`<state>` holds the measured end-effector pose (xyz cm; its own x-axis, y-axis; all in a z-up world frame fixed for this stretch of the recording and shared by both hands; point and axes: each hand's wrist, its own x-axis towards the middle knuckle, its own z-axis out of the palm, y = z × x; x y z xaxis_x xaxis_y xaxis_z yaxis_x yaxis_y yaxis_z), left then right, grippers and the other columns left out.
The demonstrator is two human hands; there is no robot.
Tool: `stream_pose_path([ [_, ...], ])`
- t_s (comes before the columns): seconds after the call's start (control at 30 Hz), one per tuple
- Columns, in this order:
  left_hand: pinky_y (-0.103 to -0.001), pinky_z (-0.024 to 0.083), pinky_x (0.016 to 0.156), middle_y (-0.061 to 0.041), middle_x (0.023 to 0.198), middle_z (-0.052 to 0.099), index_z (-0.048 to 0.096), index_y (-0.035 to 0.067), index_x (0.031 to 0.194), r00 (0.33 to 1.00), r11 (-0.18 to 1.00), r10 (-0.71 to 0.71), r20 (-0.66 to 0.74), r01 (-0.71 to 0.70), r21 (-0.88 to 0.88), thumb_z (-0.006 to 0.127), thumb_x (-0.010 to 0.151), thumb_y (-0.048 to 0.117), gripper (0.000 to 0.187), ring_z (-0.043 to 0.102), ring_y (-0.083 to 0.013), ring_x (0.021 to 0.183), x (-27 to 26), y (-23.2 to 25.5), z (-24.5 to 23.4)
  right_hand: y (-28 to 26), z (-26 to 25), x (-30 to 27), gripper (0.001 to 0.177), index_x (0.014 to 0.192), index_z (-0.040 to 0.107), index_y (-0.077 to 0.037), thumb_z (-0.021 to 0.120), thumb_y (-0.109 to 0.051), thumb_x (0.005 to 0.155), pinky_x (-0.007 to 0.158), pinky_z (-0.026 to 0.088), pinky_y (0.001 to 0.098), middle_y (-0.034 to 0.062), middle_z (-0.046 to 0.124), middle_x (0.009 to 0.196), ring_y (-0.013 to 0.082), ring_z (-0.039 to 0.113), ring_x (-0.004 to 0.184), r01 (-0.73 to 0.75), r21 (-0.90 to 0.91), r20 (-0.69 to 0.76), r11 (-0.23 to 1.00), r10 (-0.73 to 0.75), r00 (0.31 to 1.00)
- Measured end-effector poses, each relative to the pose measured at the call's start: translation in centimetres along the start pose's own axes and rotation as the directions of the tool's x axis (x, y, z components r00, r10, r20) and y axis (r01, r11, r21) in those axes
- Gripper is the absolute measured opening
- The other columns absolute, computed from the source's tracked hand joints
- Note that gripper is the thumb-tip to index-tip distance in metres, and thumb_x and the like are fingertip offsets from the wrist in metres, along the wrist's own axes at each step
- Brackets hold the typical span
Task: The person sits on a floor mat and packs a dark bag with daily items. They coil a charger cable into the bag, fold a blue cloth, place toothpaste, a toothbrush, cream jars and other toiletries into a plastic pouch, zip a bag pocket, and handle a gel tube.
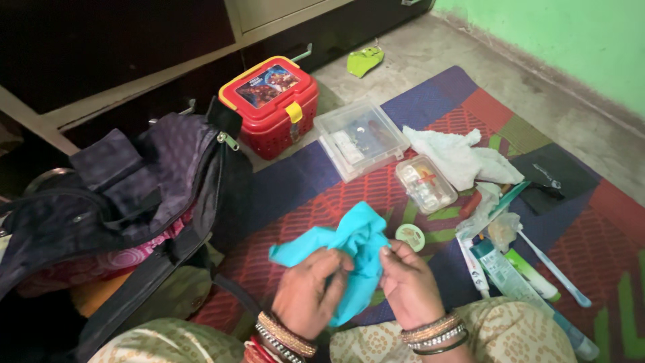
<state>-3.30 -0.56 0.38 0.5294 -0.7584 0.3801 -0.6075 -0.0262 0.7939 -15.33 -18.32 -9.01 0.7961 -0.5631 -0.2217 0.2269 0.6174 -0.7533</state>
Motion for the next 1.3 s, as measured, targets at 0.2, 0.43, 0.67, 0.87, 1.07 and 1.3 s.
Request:
stream_pose_path([
  [0.2, -0.046, 0.054, 0.071, -0.013, 0.093, 0.071, 0.075, 0.019, 0.107, 0.932, 0.889, -0.223, -0.285, 0.315, 0.334, 0.069, 0.078, 0.014, 0.03, 0.07, -0.0359, 0.083, 1.3, -1.2, -1.3, -1.9, 0.5, -0.5, 0.031, 0.112, 0.058, -0.019, 0.048, 0.0, 0.089, 0.089, 0.051, 0.0428, 0.0075, 0.065, 0.102, 0.0232, 0.065, 0.095, -0.069, 0.227, -0.076, 0.971, 0.088, 0.993],
  [0.43, -0.05, 0.057, 0.072, -0.01, 0.135, 0.053, 0.063, 0.027, 0.13, 0.869, 0.751, -0.433, -0.241, 0.495, 0.436, 0.068, 0.073, 0.012, 0.059, 0.07, -0.0408, 0.087, 1.3, -1.5, -1.7, -3.0, 4.0, -2.6, 0.022, 0.105, 0.077, -0.013, 0.065, -0.002, 0.09, 0.076, 0.055, 0.0354, 0.0098, 0.055, 0.096, 0.0207, 0.064, 0.087, 0.46, -0.717, 0.361, 0.524, -0.285, 0.888],
  [0.67, -0.049, 0.059, 0.067, -0.006, 0.171, 0.017, 0.06, 0.033, 0.136, 0.845, 0.673, -0.534, -0.025, 0.443, 0.592, 0.064, 0.069, -0.001, 0.075, 0.074, -0.0387, 0.078, 1.5, -1.1, 0.0, -5.3, 5.1, -1.8, 0.043, 0.119, 0.068, -0.016, 0.067, 0.002, 0.08, 0.068, 0.057, 0.047, 0.0165, 0.054, 0.142, 0.0373, 0.069, 0.085, 0.17, -0.951, 0.27, -0.259, -0.426, 0.864],
  [0.87, -0.047, 0.061, 0.065, -0.014, 0.175, -0.009, 0.028, 0.034, 0.161, 0.747, 0.605, -0.652, 0.135, 0.405, 0.685, 0.058, 0.075, -0.005, 0.1, 0.075, -0.0354, 0.073, 1.8, -1.3, 1.0, -4.3, 5.1, -1.2, 0.06, 0.124, 0.066, -0.012, 0.06, 0.011, 0.07, 0.082, 0.057, 0.0485, 0.0179, 0.043, 0.155, 0.0429, 0.06, 0.121, 0.243, -0.878, 0.406, -0.411, -0.374, 0.834],
  [1.07, -0.047, 0.059, 0.081, -0.011, 0.173, 0.01, 0.031, 0.034, 0.159, 0.736, 0.67, -0.658, 0.157, 0.478, 0.568, 0.066, 0.073, 0.005, 0.097, 0.072, -0.0401, 0.091, 0.7, -3.9, 0.2, -4.9, 3.9, -0.7, 0.045, 0.129, 0.07, -0.008, 0.071, 0.001, 0.084, 0.111, 0.042, 0.0442, 0.0138, 0.039, 0.16, 0.0317, 0.042, 0.147, 0.548, -0.776, 0.528, 0.313, -0.152, 0.835],
  [1.3, -0.045, 0.049, 0.104, -0.017, 0.146, 0.053, 0.051, 0.013, 0.145, 0.899, 0.877, -0.395, -0.189, 0.431, 0.213, 0.067, 0.076, 0.008, 0.072, 0.058, -0.0411, 0.128, 0.1, -5.4, -0.3, -8.7, -1.7, 2.0, 0.038, 0.131, 0.069, -0.003, 0.066, -0.008, 0.094, 0.112, 0.046, 0.0342, 0.0097, 0.052, 0.157, 0.0197, 0.05, 0.143, 0.169, -0.465, 0.325, 0.869, -0.009, 0.946],
])
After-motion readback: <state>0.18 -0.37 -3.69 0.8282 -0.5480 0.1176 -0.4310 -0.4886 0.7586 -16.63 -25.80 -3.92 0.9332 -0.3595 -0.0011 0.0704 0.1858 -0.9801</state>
